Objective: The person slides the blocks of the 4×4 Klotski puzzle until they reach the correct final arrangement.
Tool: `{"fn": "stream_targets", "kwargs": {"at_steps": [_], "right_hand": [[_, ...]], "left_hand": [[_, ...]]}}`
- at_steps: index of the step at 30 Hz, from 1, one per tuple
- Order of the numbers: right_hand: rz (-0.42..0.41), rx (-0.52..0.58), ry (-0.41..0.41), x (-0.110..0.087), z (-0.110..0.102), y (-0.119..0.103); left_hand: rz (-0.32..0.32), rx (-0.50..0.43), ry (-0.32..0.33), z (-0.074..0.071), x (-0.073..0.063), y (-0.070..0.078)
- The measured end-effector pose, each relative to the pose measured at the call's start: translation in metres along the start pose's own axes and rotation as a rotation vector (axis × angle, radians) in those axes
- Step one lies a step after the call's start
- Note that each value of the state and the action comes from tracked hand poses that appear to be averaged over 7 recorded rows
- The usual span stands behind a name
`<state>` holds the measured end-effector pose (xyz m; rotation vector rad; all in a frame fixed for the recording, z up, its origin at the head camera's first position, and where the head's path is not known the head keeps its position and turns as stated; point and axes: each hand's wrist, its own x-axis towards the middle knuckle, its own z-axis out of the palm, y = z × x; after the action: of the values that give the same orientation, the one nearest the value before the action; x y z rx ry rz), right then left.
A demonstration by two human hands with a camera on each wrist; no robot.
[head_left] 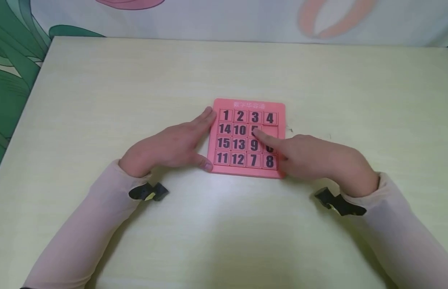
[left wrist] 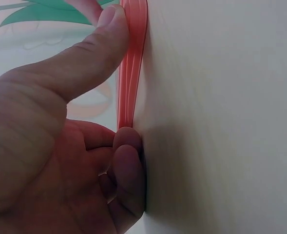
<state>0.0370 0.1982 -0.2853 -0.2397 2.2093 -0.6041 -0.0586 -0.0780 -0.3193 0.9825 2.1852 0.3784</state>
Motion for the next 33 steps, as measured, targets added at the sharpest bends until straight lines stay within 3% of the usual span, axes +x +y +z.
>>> {"fn": "stream_targets", "kwargs": {"at_steps": [3, 9, 12, 19, 27, 33], "right_hand": [[0.002, 0.01, 0.022, -0.001, -0.005, 0.002], [0.031, -0.026, 0.182, 0.011, -0.014, 0.011], [0.052, -0.042, 0.21, 0.018, -0.017, 0.013], [0.161, -0.132, 0.315, 0.028, -0.023, 0.016], [0.132, -0.029, 0.211, 0.018, -0.02, 0.016], [0.122, -0.083, 0.136, 0.012, -0.01, 0.006]], "left_hand": [[0.001, 0.003, 0.002, -0.001, -0.001, -0.001], [0.009, -0.002, 0.005, 0.0, -0.003, -0.003], [0.009, -0.003, 0.009, 0.0, -0.003, -0.004], [0.001, 0.008, 0.012, 0.0, -0.005, -0.003], [0.005, 0.01, 0.012, 0.0, -0.006, -0.004], [0.016, 0.001, 0.011, 0.0, -0.004, -0.003]]}}
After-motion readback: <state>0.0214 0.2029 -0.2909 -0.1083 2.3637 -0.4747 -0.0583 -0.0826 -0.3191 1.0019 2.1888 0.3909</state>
